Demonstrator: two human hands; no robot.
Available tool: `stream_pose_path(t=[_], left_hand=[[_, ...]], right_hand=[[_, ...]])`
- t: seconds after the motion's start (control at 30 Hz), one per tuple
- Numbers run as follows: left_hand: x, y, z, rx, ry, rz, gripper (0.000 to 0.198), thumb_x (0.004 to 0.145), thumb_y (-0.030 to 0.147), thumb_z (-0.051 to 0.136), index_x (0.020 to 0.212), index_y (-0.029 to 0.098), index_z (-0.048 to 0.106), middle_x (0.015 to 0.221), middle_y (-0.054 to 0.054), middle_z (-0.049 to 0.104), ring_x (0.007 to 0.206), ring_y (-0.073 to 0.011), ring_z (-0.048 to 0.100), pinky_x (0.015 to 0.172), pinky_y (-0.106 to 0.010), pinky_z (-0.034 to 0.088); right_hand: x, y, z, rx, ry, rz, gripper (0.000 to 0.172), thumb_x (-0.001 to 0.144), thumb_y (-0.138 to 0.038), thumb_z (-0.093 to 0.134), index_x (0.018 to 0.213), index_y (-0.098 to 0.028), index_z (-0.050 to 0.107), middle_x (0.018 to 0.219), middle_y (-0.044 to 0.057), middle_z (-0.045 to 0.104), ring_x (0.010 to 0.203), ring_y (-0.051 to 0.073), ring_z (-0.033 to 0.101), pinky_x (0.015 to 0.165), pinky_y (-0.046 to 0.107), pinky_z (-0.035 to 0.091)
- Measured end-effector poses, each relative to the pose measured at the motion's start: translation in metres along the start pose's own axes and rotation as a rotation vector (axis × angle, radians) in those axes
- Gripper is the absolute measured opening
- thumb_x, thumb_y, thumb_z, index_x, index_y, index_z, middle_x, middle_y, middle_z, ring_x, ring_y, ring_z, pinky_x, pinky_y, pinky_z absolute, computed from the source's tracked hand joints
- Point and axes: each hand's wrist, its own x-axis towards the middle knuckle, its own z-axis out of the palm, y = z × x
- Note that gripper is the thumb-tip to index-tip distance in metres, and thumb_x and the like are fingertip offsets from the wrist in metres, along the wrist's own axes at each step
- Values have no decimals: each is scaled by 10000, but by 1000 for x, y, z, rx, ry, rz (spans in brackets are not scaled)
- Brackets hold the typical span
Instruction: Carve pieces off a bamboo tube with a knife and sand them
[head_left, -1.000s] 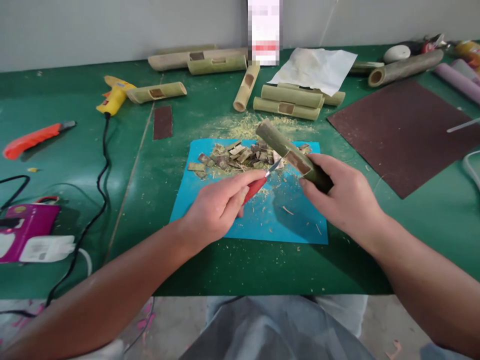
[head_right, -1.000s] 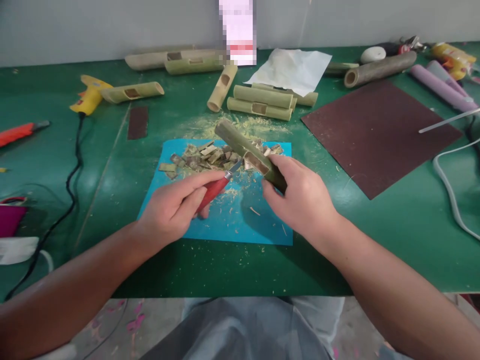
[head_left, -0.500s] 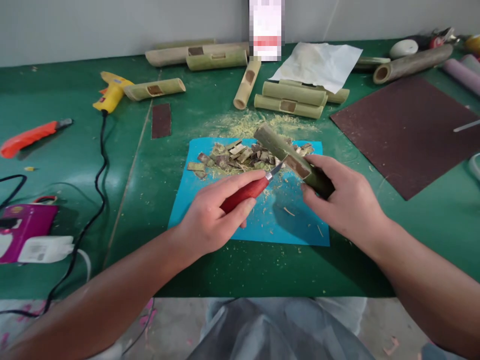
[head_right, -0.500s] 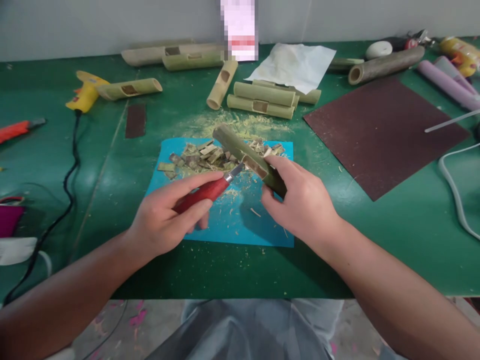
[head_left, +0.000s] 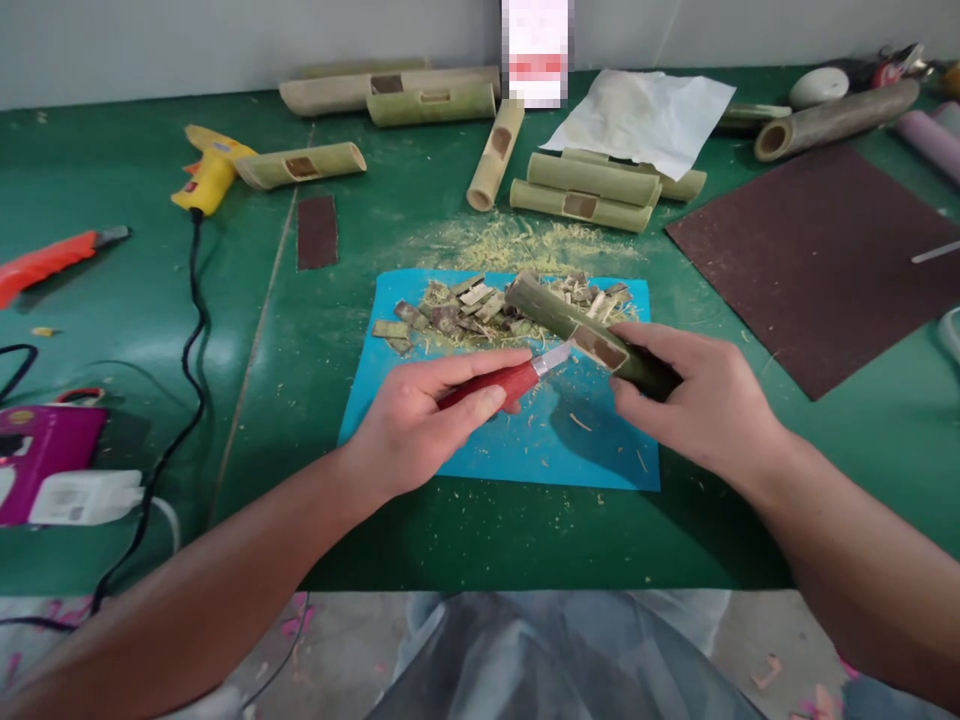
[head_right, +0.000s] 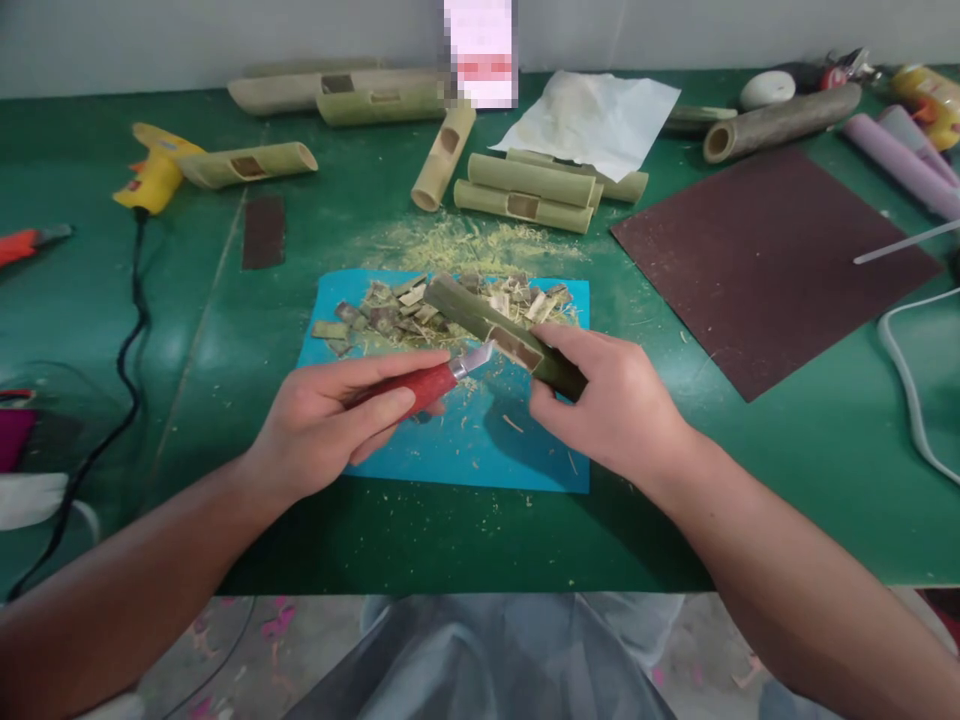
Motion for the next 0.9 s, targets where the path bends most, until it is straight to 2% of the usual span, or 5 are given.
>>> stream_pose_path(t=[0.13, 0.33, 0.53, 0.67, 0.9], left_hand=[[-1, 3, 3, -63, -85, -90, 322, 909, 269, 623, 1212, 320, 719, 766, -8, 773, 337, -70, 458, 311, -205, 388], [-2, 5, 3, -112, -87, -105, 334, 927, 245, 589, 1235, 314, 700, 699, 11, 738, 323, -53, 385, 296, -193, 298], [-3, 4, 5, 142, 27, 95, 320, 898, 196, 591, 1214, 230, 619, 999, -52, 730, 683, -133, 655, 616, -261, 569], [-5, 5, 11, 450, 25, 303, 358, 868, 128, 576, 1221, 187, 579, 1154, -88, 675, 1014, -197, 664, 888, -328, 557], [-11, 4, 20, 578, 6, 442, 423, 942, 194, 567, 1364, 212, 542, 1203, -97, 678, 1020, -199, 662, 865, -333, 550]], right_hand=[[-2, -1, 2, -2, -44, -51, 383, 761, -255, 590, 1123, -250, 715, 934, 55, 758, 796, 237, 698, 689, 351, 531], [-2, -2, -3, -2, -17, -24, 393, 764, -273, 587, 1135, -256, 714, 935, 59, 759, 807, 252, 700, 695, 371, 541], [-3, -1, -1, -25, 39, -10, 425, 780, -278, 579, 1192, -256, 677, 1049, 83, 748, 909, 285, 703, 768, 417, 554], [-4, 1, 7, 5, 47, -2, 460, 800, -266, 578, 1254, -210, 625, 1123, 109, 725, 956, 280, 694, 772, 403, 552], [-5, 2, 15, 285, 70, 61, 502, 830, -296, 614, 1311, -187, 523, 1154, 116, 688, 994, 259, 666, 823, 409, 535]])
